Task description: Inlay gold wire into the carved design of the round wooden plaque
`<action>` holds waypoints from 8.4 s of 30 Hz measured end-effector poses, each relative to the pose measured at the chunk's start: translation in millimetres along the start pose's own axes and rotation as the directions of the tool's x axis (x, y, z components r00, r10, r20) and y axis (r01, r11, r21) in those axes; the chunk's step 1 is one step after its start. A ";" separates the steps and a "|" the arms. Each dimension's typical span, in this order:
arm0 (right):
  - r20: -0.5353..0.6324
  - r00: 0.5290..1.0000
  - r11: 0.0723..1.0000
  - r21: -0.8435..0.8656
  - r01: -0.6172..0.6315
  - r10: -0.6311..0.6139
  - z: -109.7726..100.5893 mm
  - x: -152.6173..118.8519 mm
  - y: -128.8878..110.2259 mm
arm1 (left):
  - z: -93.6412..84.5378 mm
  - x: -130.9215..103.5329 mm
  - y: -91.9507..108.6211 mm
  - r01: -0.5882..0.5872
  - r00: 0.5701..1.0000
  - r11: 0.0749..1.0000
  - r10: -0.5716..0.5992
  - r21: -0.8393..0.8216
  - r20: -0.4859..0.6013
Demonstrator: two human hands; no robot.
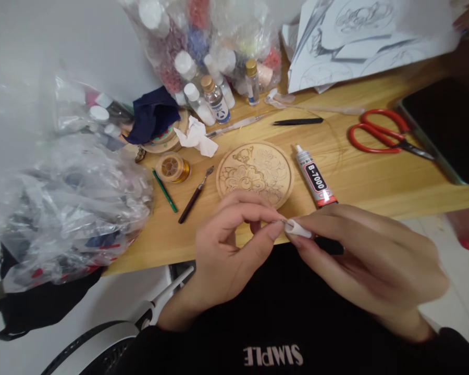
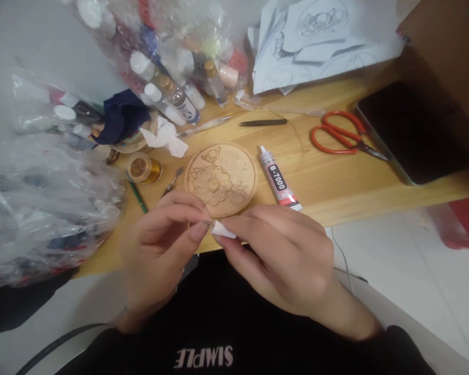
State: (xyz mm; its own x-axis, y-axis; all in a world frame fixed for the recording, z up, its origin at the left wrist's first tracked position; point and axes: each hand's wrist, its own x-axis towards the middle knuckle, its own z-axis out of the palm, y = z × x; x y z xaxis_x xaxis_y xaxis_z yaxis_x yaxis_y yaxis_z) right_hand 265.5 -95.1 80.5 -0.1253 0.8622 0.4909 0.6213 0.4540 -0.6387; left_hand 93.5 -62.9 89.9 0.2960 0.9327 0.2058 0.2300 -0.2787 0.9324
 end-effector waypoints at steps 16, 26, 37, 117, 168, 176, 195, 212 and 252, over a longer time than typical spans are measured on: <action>0.022 0.997 0.962 0.265 -0.072 0.069 2.4 1.8 3.8 | 0.8 -0.2 -0.5 -0.003 1.000 0.999 0.003 0.032 -0.017; -0.048 0.994 0.965 0.249 -0.084 0.098 7.8 2.1 1.2 | 0.6 0.7 -1.4 0.062 0.998 0.998 -0.062 -0.033 -0.012; -0.100 0.993 0.998 0.028 -0.053 0.055 7.6 -0.3 -3.8 | 0.2 0.0 -1.7 0.073 0.997 0.995 -0.074 -0.074 -0.005; -0.206 0.969 0.989 0.089 -0.122 0.138 10.4 -6.4 -0.1 | -5.4 -3.7 -11.3 0.075 0.997 0.929 -0.083 -0.363 -0.007; -0.216 0.950 0.961 0.208 -0.182 0.226 14.0 -26.4 -12.8 | -10.8 -27.0 -1.3 0.075 0.994 0.846 -0.022 -0.529 0.106; -0.216 0.933 0.951 0.183 -0.250 0.287 12.0 -27.6 -19.8 | -7.9 -27.4 -1.8 0.062 0.996 0.854 -0.023 -0.517 0.081; -0.193 0.942 0.956 0.162 -0.246 0.275 10.2 -26.0 -17.2 | -2.4 -25.3 3.2 0.065 0.998 0.908 -0.064 -0.413 0.018; -0.198 0.958 0.964 0.208 -0.163 0.205 15.6 -24.2 -11.2 | -1.7 -24.4 7.3 0.316 0.947 0.820 -0.243 -0.477 0.211; -0.210 0.946 0.954 0.228 -0.197 0.246 22.1 -29.7 -2.6 | 1.2 -26.1 2.1 0.302 0.951 0.789 -0.210 -0.535 0.226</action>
State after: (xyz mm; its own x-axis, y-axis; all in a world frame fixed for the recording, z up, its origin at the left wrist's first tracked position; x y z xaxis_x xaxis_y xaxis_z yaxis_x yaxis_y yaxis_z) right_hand 250.5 -117.0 54.5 0.1963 0.8802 0.4320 0.4407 0.3144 -0.8408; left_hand 87.4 -88.1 86.1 0.4430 0.8940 -0.0673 -0.2254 0.1837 0.9568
